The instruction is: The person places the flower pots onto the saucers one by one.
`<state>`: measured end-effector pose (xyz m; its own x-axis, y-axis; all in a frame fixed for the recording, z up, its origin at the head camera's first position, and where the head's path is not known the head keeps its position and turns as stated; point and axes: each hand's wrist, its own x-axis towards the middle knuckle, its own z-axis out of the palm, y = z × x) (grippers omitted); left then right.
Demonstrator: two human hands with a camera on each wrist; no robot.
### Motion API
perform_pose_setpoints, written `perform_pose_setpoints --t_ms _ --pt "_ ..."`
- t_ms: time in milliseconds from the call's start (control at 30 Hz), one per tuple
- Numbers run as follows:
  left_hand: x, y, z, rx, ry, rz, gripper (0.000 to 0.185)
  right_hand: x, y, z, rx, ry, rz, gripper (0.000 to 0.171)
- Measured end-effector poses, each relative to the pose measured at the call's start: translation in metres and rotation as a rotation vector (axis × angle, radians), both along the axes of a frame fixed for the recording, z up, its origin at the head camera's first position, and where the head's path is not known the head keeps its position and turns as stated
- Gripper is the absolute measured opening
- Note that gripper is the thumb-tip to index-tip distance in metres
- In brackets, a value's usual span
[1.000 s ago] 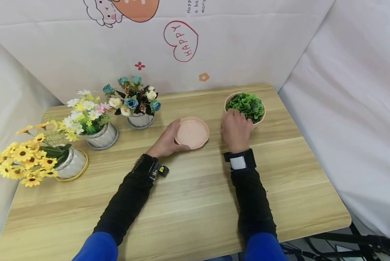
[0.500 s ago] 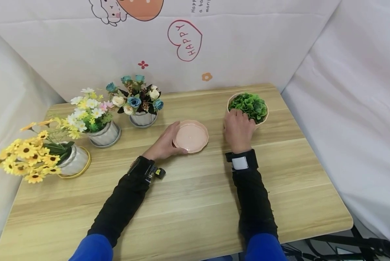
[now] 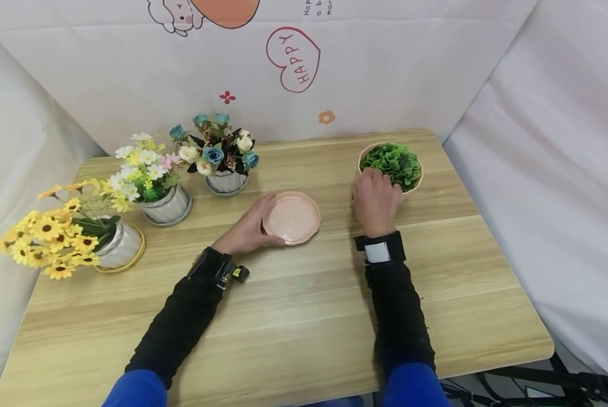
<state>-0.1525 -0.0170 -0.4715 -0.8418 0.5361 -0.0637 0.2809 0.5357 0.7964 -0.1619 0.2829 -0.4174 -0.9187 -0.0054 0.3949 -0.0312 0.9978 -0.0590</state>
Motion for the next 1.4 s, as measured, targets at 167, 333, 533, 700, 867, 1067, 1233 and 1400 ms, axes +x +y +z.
perform_pose_setpoints --t_ms 167,333,533,700,867,1067,1233,1400 --pt "0.006 -0.008 0.000 -0.010 0.007 -0.009 0.121 0.000 0.001 0.001 -0.007 -0.014 0.002 0.030" --pt "0.012 -0.017 0.002 -0.006 0.002 -0.012 0.121 -0.001 0.002 0.003 -0.016 -0.072 0.001 0.031" --pt "0.020 -0.030 0.001 0.008 -0.008 -0.010 0.119 0.000 0.004 0.007 -0.046 -0.142 0.026 0.032" --pt "0.027 -0.038 0.002 0.035 -0.010 -0.001 0.118 0.003 0.001 0.011 -0.076 -0.208 0.054 0.032" --pt "0.032 -0.045 0.002 0.034 -0.035 0.025 0.121 0.005 -0.007 0.013 -0.068 -0.232 0.084 0.031" --pt "0.038 -0.052 0.005 0.017 -0.054 0.036 0.122 0.007 -0.018 0.013 -0.035 -0.208 0.146 0.030" --pt "0.040 -0.056 0.006 0.006 -0.055 0.037 0.123 0.011 -0.027 0.013 -0.036 -0.192 0.190 0.029" --pt "0.041 -0.058 0.007 -0.015 -0.074 0.048 0.123 0.015 -0.037 0.014 -0.032 -0.207 0.226 0.029"
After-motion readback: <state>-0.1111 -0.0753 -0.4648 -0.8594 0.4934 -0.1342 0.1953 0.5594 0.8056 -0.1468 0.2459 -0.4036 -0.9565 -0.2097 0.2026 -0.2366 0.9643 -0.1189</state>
